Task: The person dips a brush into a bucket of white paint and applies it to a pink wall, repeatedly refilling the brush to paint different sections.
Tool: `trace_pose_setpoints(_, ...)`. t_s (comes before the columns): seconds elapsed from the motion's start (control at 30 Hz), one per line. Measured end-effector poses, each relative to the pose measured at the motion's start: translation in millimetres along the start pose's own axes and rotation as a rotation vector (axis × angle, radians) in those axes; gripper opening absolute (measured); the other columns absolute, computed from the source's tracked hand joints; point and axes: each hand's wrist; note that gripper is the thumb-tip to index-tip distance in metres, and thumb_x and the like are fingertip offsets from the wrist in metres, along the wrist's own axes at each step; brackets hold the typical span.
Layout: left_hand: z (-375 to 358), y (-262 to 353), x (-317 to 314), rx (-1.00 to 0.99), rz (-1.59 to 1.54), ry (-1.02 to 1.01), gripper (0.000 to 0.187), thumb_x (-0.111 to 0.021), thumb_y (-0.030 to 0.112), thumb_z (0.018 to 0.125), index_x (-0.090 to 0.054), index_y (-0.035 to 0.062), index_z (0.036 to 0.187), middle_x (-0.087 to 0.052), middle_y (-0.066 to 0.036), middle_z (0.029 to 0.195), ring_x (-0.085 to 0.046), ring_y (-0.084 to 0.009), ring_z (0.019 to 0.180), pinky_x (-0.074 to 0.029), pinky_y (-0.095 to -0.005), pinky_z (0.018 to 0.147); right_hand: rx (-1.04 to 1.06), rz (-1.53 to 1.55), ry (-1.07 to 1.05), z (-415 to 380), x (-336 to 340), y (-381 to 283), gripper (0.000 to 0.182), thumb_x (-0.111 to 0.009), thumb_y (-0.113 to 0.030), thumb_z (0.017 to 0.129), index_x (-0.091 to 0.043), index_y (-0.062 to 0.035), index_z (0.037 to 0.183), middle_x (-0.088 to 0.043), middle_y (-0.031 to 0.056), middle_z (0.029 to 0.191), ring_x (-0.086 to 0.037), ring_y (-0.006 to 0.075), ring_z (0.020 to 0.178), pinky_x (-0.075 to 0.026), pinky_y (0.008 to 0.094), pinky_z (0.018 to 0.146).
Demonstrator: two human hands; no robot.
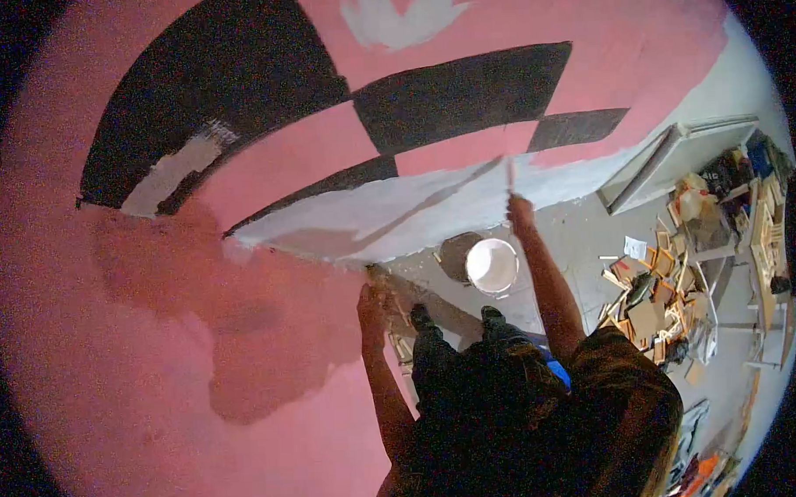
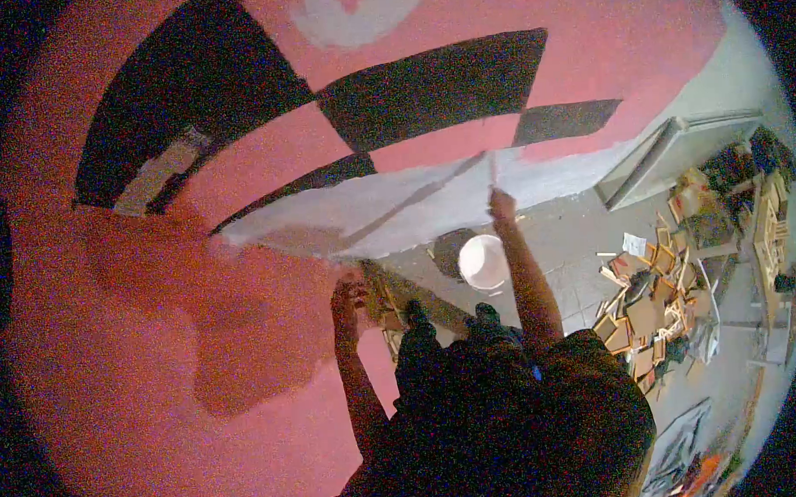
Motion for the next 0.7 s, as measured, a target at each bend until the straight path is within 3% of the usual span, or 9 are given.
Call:
trace_pose_setpoints(0.17, -44, -5, -60, 0.014, 0.103, 0.092, 0.039, -0.048, 0.036, 0.085, -0.048, 0.0059, 0.110, -0.053, -0.005, 0.094, -0.051, -0.0134, 0.073, -0.043, -0.0275, 0.063, 0.147, -0.124, 0.082, 29, 93, -3, 0.021, -0.048, -0.019, 0.083, -0.058, -0.0063, 0.096, -0.037, -0.0061, 0.056, -0.033, 0.0043, 0.043, -0.027, 0.0194, 0.036)
trace_pose_setpoints(0.23, -57, -20, -65, -0.033, 0.092, 0.091, 0.039, -0.047, 0.036, 0.085, -0.048, 0.0049, 0.110, -0.053, -0.006, 0.094, -0.051, -0.0137, 0.072, -0.043, -0.0283, 0.063, -0.100, 0.029, 0.139, 30, 63, 2, 0.014, -0.050, -0.022, 0.082, -0.058, -0.0097, 0.082, -0.036, -0.0054, 0.055, -0.034, 0.0052, 0.045, -0.028, 0.0212, 0.037)
trace_pose_setpoints(0.33, -71, -48, -60, -0.073, 0.036, 0.086, 0.039, -0.046, 0.036, 0.085, -0.048, 0.0042, 0.108, -0.054, -0.006, 0.092, -0.050, -0.0137, 0.073, -0.042, -0.0288, 0.065, 0.335, -0.286, -0.233, 54, -5, 78, 0.019, -0.056, -0.026, 0.074, -0.048, -0.0131, 0.064, -0.038, -0.0038, 0.056, -0.039, 0.0114, 0.050, -0.033, 0.0282, 0.042)
trace_pose_setpoints(0.37, -77, -44, -64, -0.035, 0.037, 0.120, 0.039, -0.046, 0.036, 0.085, -0.048, 0.0041, 0.107, -0.054, -0.006, 0.091, -0.050, -0.0136, 0.073, -0.042, -0.0286, 0.065, 0.188, -0.083, -0.365, 39, -49, 108, 0.017, -0.057, -0.026, 0.071, -0.049, -0.0129, 0.064, -0.039, -0.0033, 0.058, -0.040, 0.0132, 0.053, -0.036, 0.0292, 0.045)
trace_pose_setpoints(0.43, -90, -24, -76, -0.020, 0.051, 0.174, 0.039, -0.046, 0.036, 0.085, -0.049, 0.0039, 0.106, -0.054, -0.006, 0.090, -0.050, -0.0136, 0.075, -0.042, -0.0285, 0.067, -0.066, -0.052, -0.510, -27, -142, 97, 0.023, -0.057, -0.027, 0.074, -0.056, -0.0111, 0.090, -0.049, -0.0014, 0.071, -0.046, 0.0124, 0.061, -0.040, 0.0288, 0.052)
trace_pose_setpoints(0.47, -92, -9, -86, -0.048, 0.061, 0.194, 0.038, -0.046, 0.036, 0.085, -0.049, 0.0038, 0.106, -0.054, -0.006, 0.090, -0.051, -0.0137, 0.076, -0.042, -0.0286, 0.067, -0.357, -0.096, -0.551, -50, -176, 77, 0.022, -0.055, -0.028, 0.078, -0.057, -0.0109, 0.092, -0.050, -0.0020, 0.073, -0.046, 0.0109, 0.064, -0.039, 0.0277, 0.053)
trace_pose_setpoints(0.53, -95, 2, -100, -0.137, 0.046, 0.209, 0.037, -0.047, 0.035, 0.085, -0.049, 0.0035, 0.105, -0.054, -0.006, 0.090, -0.051, -0.0139, 0.077, -0.042, -0.0286, 0.069, 0.275, -0.109, -0.905, -52, -217, 153, 0.019, -0.058, -0.025, 0.077, -0.059, -0.0092, 0.088, -0.053, -0.0020, 0.072, -0.045, 0.0079, 0.060, -0.038, 0.0245, 0.050)
trace_pose_setpoints(0.6, -92, 7, -109, -0.266, 0.000, 0.198, 0.036, -0.048, 0.033, 0.085, -0.050, 0.0031, 0.105, -0.054, -0.006, 0.090, -0.051, -0.0140, 0.077, -0.042, -0.0282, 0.070, 0.147, -0.453, -0.908, -57, -237, 154, 0.022, -0.059, -0.023, 0.076, -0.059, -0.0075, 0.091, -0.054, -0.0018, 0.072, -0.046, 0.0076, 0.058, -0.039, 0.0239, 0.048)
trace_pose_setpoints(0.7, -86, 17, -113, -0.123, -0.102, 0.167, 0.036, -0.047, 0.033, 0.086, -0.049, 0.0026, 0.105, -0.055, -0.008, 0.094, -0.052, -0.0136, 0.080, -0.042, -0.0274, 0.070, 0.565, -1.056, -0.898, -45, -226, 107, 0.028, -0.058, -0.021, 0.076, -0.057, -0.0048, 0.099, -0.056, -0.0002, 0.073, -0.048, 0.0089, 0.058, -0.041, 0.0245, 0.048)
Point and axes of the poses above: each hand's wrist, its own z-axis towards the middle knuckle, its own x-axis out of the back of the hand, y = z × x
